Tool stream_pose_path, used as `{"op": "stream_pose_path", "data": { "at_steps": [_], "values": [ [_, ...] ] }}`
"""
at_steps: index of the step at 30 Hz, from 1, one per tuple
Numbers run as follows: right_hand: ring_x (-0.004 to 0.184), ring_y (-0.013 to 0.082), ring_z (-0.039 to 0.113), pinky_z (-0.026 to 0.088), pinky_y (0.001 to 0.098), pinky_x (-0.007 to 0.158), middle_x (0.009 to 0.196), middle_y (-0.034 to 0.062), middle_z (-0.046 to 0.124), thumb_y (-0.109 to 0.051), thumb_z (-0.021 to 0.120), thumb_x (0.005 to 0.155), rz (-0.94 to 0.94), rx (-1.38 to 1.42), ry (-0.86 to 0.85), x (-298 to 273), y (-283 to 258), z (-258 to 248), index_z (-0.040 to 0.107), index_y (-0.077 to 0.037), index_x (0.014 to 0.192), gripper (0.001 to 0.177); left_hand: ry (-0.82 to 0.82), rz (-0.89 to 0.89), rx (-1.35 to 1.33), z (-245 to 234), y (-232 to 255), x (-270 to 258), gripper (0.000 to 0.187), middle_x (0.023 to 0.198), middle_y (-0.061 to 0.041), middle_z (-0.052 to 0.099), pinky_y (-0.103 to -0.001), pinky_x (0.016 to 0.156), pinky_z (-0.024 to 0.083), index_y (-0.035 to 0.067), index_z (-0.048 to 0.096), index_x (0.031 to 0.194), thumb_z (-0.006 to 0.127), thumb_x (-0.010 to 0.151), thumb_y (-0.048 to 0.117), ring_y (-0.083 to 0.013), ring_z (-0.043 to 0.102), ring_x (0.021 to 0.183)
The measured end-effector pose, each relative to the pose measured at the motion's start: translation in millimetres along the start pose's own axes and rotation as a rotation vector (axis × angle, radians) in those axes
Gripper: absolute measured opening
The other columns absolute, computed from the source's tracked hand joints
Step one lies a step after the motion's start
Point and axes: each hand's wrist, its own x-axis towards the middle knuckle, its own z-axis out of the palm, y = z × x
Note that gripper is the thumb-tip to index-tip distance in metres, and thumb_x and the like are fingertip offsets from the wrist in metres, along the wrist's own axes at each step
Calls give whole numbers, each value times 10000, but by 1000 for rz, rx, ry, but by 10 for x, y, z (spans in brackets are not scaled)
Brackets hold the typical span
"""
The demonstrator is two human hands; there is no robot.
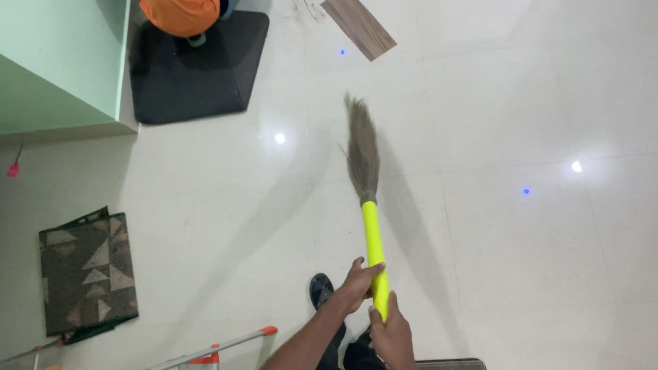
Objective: The person sweeps debris and dust across a tiled floor using a broom, moving between different rooms and around a washing machine and a ladder.
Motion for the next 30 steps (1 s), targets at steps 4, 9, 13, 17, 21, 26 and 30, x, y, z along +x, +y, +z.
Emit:
{"op": "stream_pose_path", "data": {
  "at_steps": [4, 9, 13, 17, 21, 26, 30],
  "values": [
    [809, 266, 679, 609, 412, 678, 951, 121, 674, -135, 577, 883, 632, 826, -156, -264, 33, -315, 428, -105, 1409, 548, -161, 266, 452, 227, -6, -217, 672, 1142, -179, 611, -425, 831, 590, 32, 349, 1406, 708, 865, 204, -266, 668, 982],
    [653, 171, 537, 463, 328, 512, 797, 73, 551, -80, 646, 864, 645, 1164, -26, -524, 407, -181, 501, -16, 1115, 296, -251, 333, 947, 571, -239, -156, 837, 1134, -266, 663, -380, 799, 596, -125, 362, 1372, 794, 838, 353, -304, 709, 972],
    [566, 191, 531, 444, 345, 491, 712, 82, 526, -35, 744, 821, 756, 1338, 29, -611, 786, 112, 546, 17, 1025, 289, -555, 228, 1379, 687, -355, -164, 691, 933, -263, 761, -391, 654, 568, -163, 739, 1043, 764, 818, 490, -307, 732, 766],
    [546, 214, 528, 457, 356, 510, 710, 101, 522, -30, 734, 816, 962, 1200, -85, -220, 853, 361, 557, 23, 1038, 288, -785, -64, 1430, 686, -481, -84, 624, 953, -232, 756, -385, 633, 603, -107, 705, 1049, 739, 856, 485, -292, 737, 730],
    [576, 205, 531, 461, 353, 530, 746, 103, 532, -29, 724, 814, 973, 1029, -165, 299, 578, 529, 551, 19, 1062, 306, -719, -103, 1465, 400, -206, 135, 635, 975, -188, 740, -376, 606, 571, -109, 727, 1042, 717, 907, 511, -258, 695, 737],
    [614, 194, 535, 466, 348, 556, 792, 105, 544, -28, 713, 812, 902, 949, -294, 1071, 95, 801, 542, 14, 1092, 330, -445, -168, 1135, -293, 673, 587, 584, 933, -216, 717, -377, 586, 611, -159, 598, 1117, 737, 929, 376, -257, 715, 701],
    [643, 184, 539, 470, 345, 577, 828, 106, 553, -28, 704, 810, 795, 1028, -339, 1624, -217, 936, 535, 11, 1116, 351, -200, 99, 1002, -631, 1423, 998, 603, 955, -242, 728, -375, 664, 604, -166, 610, 1153, 756, 838, 328, -294, 733, 778]
  ]
}}
